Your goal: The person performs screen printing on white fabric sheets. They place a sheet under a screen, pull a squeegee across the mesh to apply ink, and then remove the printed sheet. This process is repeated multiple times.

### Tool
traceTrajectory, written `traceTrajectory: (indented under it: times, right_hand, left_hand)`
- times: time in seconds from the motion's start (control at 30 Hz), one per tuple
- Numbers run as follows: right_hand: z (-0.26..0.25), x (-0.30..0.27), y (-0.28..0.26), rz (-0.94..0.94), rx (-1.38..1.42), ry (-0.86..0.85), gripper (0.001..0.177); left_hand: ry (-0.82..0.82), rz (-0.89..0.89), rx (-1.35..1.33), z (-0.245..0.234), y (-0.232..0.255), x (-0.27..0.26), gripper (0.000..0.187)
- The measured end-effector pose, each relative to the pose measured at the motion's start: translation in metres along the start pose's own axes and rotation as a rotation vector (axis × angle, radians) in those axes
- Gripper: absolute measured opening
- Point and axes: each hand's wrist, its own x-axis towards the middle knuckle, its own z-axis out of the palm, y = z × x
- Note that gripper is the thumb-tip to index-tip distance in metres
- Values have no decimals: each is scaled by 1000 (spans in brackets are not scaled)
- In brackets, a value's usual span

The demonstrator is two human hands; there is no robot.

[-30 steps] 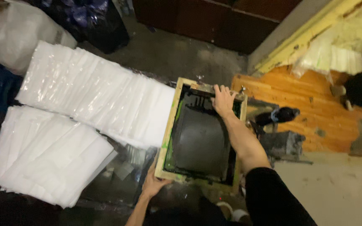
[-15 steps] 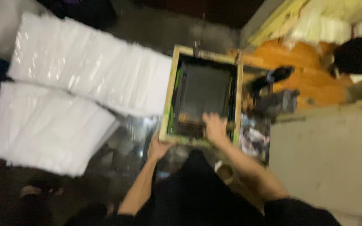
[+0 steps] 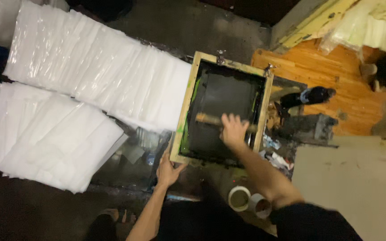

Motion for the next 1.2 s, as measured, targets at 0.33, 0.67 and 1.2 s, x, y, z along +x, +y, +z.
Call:
traceTrajectory:
  times: [0.33,0.67,1.2]
  right_hand:
    - [-32,151,68,29,73,-113,65]
    - [-147,-119,48,29,143,272,58]
    - [-324,19,113,-94,199,1081,51]
  left_hand:
    - [38,-112,18,45,-62,29,66]
    - [64,65,-362,-14,82,19,46]
    - [275,202,60,114,23,132,26]
